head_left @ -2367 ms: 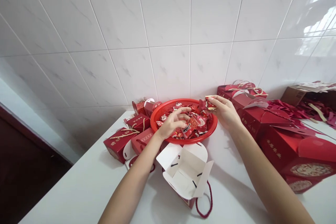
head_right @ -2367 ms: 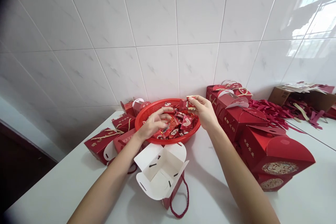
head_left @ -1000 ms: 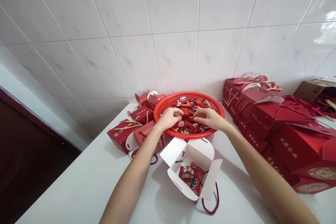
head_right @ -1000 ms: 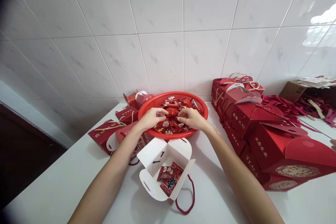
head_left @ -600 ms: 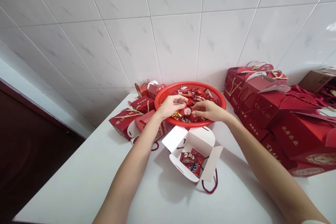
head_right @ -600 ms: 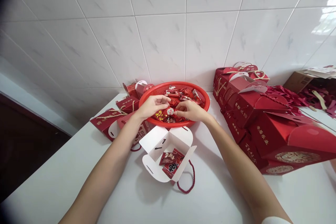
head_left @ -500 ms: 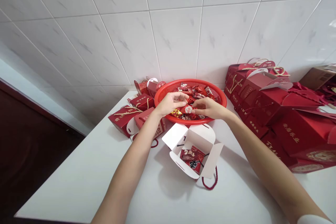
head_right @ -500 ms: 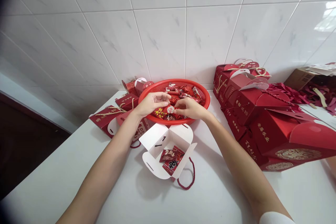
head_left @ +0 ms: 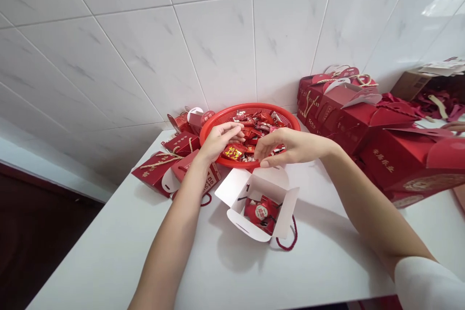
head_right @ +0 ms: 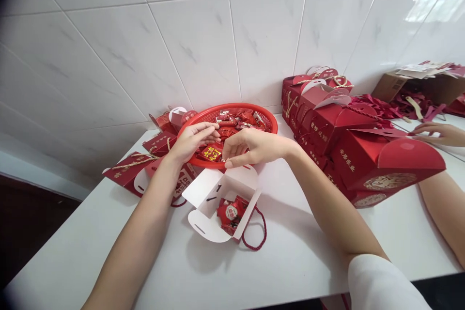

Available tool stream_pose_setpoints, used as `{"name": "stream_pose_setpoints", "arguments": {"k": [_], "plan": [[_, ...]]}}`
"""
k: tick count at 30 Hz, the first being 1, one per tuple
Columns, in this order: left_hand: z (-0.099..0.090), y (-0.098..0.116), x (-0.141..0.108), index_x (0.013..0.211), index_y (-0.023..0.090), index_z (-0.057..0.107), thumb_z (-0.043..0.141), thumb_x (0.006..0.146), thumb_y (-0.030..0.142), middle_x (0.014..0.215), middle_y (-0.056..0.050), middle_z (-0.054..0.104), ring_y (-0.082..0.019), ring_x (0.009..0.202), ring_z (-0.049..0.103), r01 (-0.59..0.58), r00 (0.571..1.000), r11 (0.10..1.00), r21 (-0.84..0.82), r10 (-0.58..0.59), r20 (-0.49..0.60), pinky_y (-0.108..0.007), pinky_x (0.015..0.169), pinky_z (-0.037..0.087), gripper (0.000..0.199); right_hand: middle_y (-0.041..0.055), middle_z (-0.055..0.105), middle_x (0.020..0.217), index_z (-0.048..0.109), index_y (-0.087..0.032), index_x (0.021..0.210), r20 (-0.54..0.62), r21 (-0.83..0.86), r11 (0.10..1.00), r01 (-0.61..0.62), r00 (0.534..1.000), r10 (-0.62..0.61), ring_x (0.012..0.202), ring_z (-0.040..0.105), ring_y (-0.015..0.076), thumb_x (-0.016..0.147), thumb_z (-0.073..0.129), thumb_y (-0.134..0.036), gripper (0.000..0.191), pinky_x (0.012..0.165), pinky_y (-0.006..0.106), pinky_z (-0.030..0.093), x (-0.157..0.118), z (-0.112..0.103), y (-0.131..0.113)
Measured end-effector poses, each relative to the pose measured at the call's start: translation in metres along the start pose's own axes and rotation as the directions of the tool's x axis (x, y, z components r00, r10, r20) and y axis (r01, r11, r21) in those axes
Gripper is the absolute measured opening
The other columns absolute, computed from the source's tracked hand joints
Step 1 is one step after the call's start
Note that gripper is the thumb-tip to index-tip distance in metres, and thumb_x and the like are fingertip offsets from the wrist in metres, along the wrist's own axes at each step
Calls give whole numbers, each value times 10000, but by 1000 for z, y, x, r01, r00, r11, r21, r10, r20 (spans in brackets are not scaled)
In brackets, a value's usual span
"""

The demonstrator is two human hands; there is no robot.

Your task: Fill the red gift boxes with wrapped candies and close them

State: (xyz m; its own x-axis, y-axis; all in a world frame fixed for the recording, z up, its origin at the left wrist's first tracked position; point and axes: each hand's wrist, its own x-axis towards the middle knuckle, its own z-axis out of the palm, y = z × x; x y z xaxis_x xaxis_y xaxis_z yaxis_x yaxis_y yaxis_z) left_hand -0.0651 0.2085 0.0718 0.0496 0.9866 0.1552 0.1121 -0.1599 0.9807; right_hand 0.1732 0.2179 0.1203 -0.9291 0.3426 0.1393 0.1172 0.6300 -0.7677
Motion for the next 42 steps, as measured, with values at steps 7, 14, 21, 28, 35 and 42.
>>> {"name": "stream_pose_setpoints", "arguments": {"k": [7,14,21,28,35,42], "plan": [[1,1,-2,930,145,707,824,659,476,814,-42,728,-184,788,702,-14,1000,999,30,14,-12,-351,838,579,443,14,739,806,774,-207,869,23,-75,992,-100,994,102,737,676,171,650,866,-363,284,648,237,489,-21,-6,-21],[1,2,-2,886,140,702,842,616,483,837,-37,717,-171,766,690,-19,1000,1000,12,19,10,-345,826,571,459,-10,702,730,759,-221,777,228,-126,986,-110,964,136,635,596,142,600,874,-173,217,583,236,405,-37,11,-35],[2,2,-2,870,135,701,859,591,439,785,-23,703,-163,726,685,3,1000,1000,3,-3,31,-325,776,553,442,-22,566,576,680,-172,648,377,-534,846,13,899,224,513,364,108,795,619,-9,228,526,272,241,-26,41,-67],[0,2,-4,875,130,709,853,604,477,867,-52,718,-166,738,669,-64,992,993,97,53,114,-333,769,542,463,-34,513,566,521,-186,547,342,-621,775,116,930,135,483,232,98,733,604,36,301,496,283,176,-32,70,-78],[0,10,-11,928,141,726,793,690,472,881,-68,742,-204,849,677,-138,935,957,255,41,353,-327,799,531,414,-31,563,598,609,-194,640,306,-687,725,57,927,217,477,324,105,795,604,1,250,469,271,211,-53,73,-86],[20,40,-30,1014,149,753,683,805,354,978,-63,745,-196,896,665,-293,843,819,493,-22,538,-281,774,507,301,5,734,856,729,-234,993,85,-349,925,-148,978,188,737,666,159,936,586,-173,166,643,236,457,-80,67,-80]]}}
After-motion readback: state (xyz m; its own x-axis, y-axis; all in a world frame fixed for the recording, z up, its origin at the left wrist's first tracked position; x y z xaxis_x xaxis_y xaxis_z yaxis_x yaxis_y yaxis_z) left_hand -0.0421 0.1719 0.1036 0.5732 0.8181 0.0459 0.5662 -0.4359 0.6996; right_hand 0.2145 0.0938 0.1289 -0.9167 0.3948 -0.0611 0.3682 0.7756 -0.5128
